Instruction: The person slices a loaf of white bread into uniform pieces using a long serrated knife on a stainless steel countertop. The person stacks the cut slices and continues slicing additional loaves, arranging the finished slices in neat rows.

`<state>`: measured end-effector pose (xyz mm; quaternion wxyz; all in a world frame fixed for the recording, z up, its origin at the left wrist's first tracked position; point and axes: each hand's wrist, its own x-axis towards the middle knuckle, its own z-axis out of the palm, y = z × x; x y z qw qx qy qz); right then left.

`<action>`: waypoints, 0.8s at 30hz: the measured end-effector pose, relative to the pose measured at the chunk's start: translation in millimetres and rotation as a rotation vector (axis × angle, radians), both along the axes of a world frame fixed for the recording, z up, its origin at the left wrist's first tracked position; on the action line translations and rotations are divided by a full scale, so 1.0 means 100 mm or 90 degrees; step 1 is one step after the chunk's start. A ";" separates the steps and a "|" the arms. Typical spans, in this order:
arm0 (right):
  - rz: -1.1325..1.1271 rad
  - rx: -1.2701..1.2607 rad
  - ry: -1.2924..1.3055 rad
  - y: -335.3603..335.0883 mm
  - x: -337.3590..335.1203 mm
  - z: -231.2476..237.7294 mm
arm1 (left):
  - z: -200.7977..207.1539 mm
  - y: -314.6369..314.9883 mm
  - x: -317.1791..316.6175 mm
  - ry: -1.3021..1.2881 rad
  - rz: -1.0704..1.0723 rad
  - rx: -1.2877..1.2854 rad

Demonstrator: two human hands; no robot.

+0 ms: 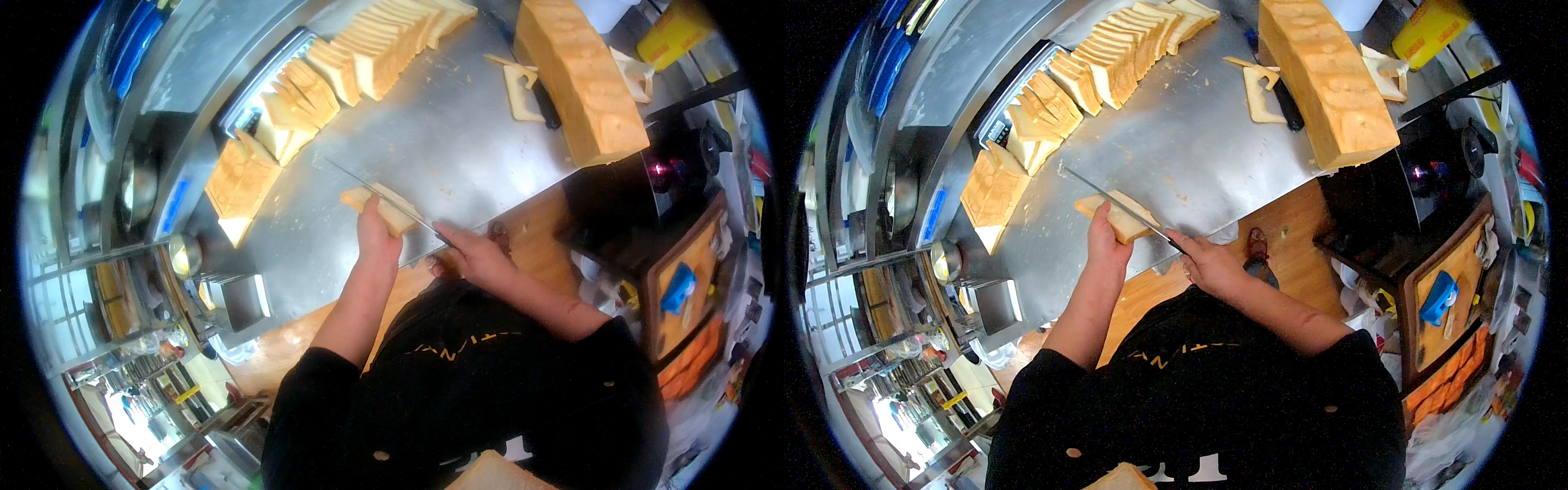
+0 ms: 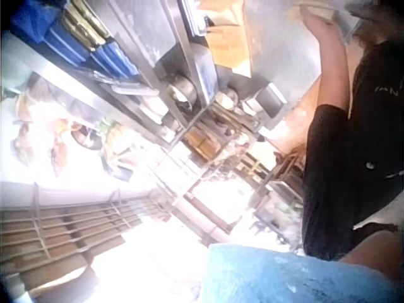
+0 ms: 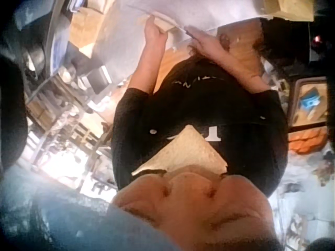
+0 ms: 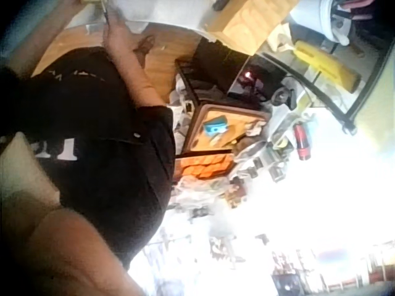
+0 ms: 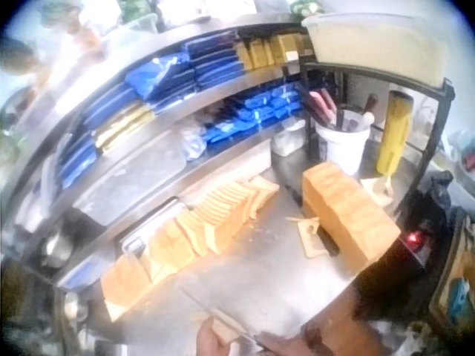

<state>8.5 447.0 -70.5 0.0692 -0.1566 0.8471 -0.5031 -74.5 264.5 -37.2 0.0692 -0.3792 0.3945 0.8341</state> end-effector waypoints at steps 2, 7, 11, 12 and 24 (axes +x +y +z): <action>0.011 0.008 -0.037 -0.02 0.00 -0.03 | 0.04 0.03 -0.01 -0.019 -0.007 -0.027; 0.050 0.025 -0.163 -0.03 -0.04 0.03 | 0.01 0.02 -0.01 -0.029 0.023 -0.038; 0.072 0.061 -0.217 0.20 0.06 0.10 | 0.02 0.05 -0.03 -0.029 0.046 -0.038; 0.077 0.067 -0.228 0.26 0.10 0.13 | 0.00 0.04 -0.03 -0.029 0.050 -0.040; 0.078 0.114 -0.223 0.11 -0.02 0.08 | -0.12 -0.02 -0.03 -0.025 0.012 -0.071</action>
